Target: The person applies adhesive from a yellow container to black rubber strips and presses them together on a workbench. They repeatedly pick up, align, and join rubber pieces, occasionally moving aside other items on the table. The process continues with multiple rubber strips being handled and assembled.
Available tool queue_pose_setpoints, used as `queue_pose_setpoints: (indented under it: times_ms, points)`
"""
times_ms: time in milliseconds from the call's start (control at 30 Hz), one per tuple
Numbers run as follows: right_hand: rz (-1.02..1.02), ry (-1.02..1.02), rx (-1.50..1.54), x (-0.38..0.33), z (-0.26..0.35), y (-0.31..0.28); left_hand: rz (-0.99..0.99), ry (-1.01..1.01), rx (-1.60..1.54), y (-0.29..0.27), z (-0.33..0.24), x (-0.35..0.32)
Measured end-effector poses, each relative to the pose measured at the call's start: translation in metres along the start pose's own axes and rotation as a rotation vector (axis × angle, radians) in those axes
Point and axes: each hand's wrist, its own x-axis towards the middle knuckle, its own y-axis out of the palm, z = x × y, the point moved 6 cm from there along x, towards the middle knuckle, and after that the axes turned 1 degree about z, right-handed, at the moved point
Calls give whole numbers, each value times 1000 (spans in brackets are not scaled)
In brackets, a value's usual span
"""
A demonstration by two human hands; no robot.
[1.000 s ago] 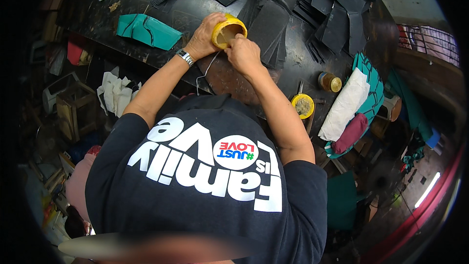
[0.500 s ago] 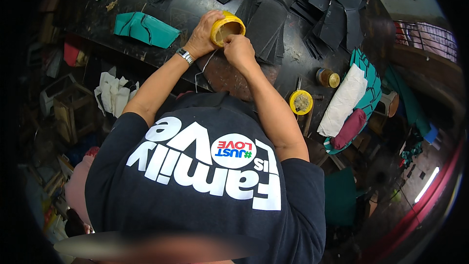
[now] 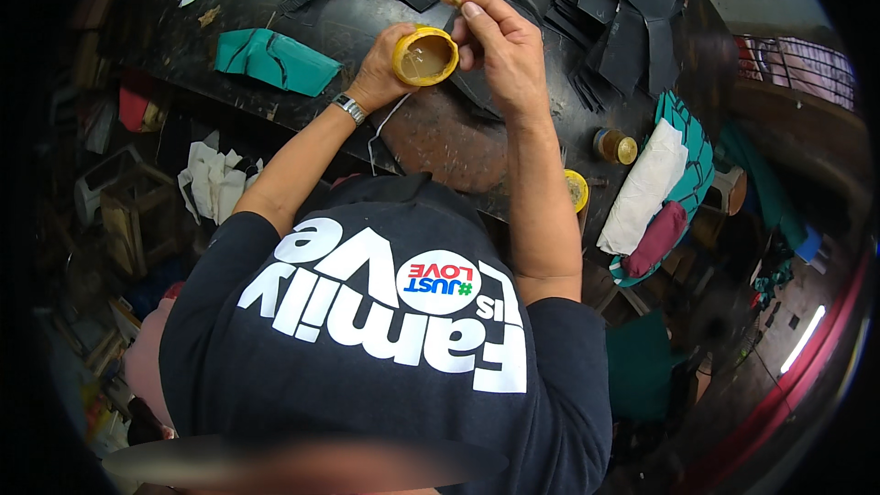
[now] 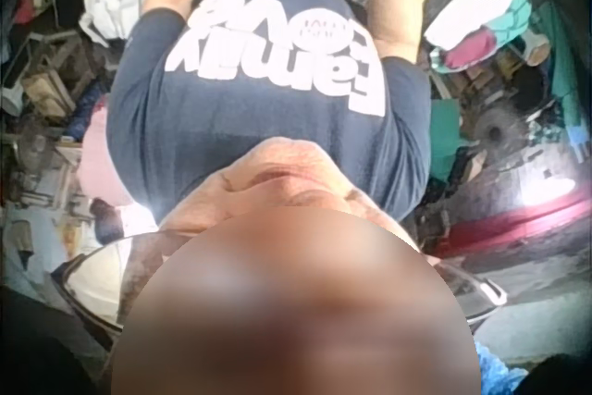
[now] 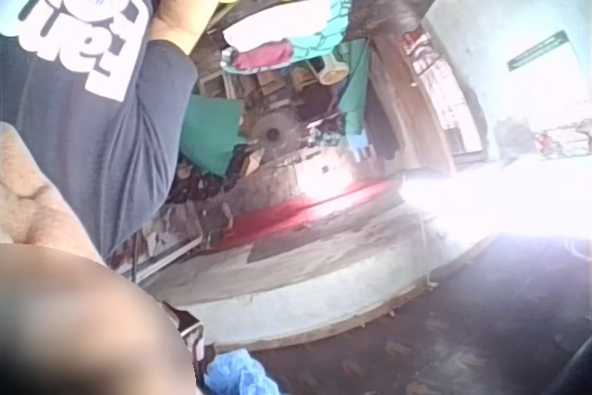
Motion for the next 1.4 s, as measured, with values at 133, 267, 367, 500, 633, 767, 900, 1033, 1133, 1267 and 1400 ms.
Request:
queue_pose_setpoints:
  times_ms: [133, 267, 367, 500, 633, 767, 900, 1033, 1133, 1267, 1400]
  points:
    - [108, -217, -1409, -14, -20, 25, -1, -27, -30, 0, 1, 1]
    - [195, -211, -1582, -28, -77, 36, -5, -27, -10, 0, 0, -1]
    - [190, -108, -1410, -25, -99, 31, -3, -19, -27, 2, 0, -3]
    - [187, 33, -1263, -16, -108, 26, 3, -36, -45, 1, 3, -2]
    - [213, 106, -1172, -11, -110, 17, 44, -6, -22, 0, 0, 0]
    - [232, 278, -1010, -5, -119, -5, 74, 46, 8, 3, -5, 3]
    - [231, 236, -993, 0, -120, -7, 84, 27, -13, 5, -3, 7]
    - [182, 237, -1023, -2, -121, -4, 92, 7, -6, 3, 0, 7]
    - [147, 277, -1022, -5, -123, -6, 111, 57, 20, 4, -3, 8]
    - [83, 313, -1011, -7, -123, -5, 103, 67, 22, 5, -6, 10]
    - [-81, 248, -1129, -11, -113, 7, 86, 82, 60, 6, -9, 9]
